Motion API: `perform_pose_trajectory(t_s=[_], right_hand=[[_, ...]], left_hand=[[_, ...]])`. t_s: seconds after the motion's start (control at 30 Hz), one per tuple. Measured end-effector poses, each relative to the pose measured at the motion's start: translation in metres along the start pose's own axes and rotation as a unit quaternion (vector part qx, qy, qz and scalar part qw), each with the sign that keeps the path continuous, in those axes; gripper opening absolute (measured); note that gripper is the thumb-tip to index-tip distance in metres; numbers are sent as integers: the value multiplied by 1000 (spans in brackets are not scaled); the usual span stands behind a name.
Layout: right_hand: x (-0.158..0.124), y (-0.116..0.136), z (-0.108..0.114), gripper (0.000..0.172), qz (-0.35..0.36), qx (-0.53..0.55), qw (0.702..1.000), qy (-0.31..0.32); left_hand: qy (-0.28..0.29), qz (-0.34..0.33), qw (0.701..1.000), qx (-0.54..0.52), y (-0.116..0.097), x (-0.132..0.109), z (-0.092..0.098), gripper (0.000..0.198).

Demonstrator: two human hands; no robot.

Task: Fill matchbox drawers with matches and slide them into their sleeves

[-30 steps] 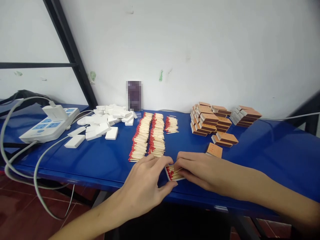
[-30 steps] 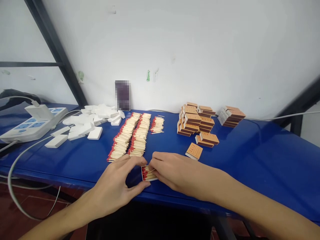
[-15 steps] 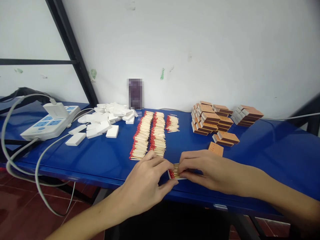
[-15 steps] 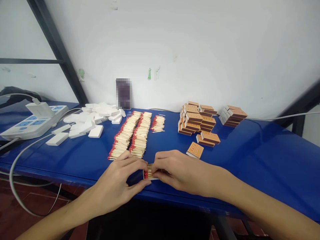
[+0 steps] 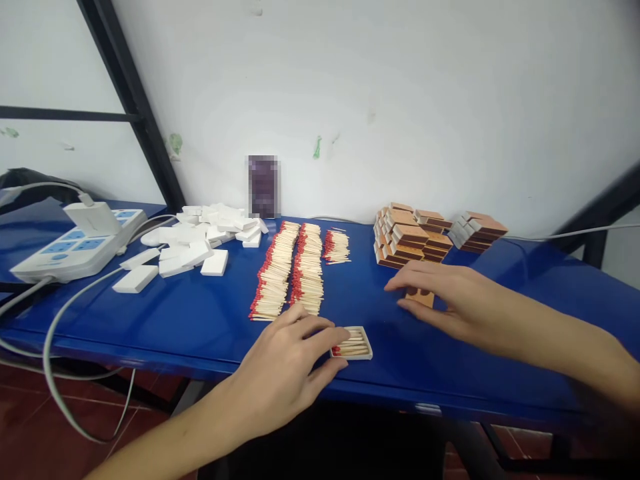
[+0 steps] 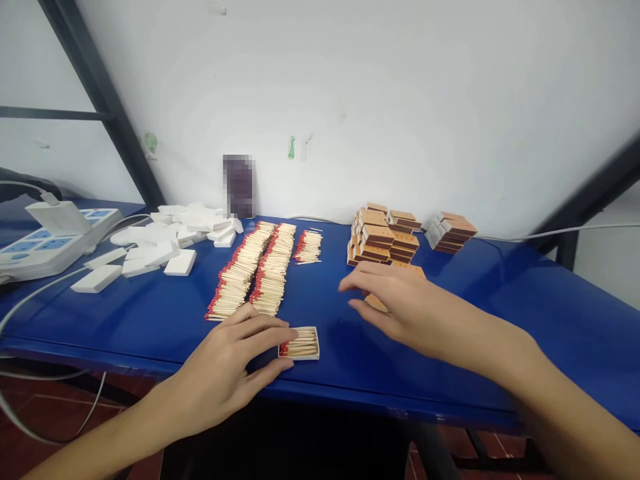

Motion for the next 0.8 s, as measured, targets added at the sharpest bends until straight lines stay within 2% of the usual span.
perform_pose_trajectory(t_s=[0.13,0.23,0.37,0.53,0.67,0.8], right_hand=[[-37,-35,-17,42,13,-82,996,25],[-52,-42,-27,51,17,-84,996,29],[-51,-13,-28,46,4,-35,999,26],[-30,34,-38,44,-6,35,999,29],[-16,35,-39,39,-21,38,999,30],[-11,38,-38,36,-8,100,994,50]], left_hand=[[11,-22,1000,11,-2,0,1,20],[4,-13,1000,9,-1,0,1,21],[-17,16,1000,4,3,-2,-1,35],[-16,29,999,-16,7,-6,-4,46],[10,23,997,-69,6,-7,-3,43],[29,36,994,-96,7,-6,-1,45]])
Point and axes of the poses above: each hand's wrist, its own x-axis towards the middle knuckle, its own z-axis out of the back of the hand, y = z × x, the point moved 5 cm from there along x, towards the middle knuckle, and after that the axes turned 4 degrees about z, right-handed, at the moved point
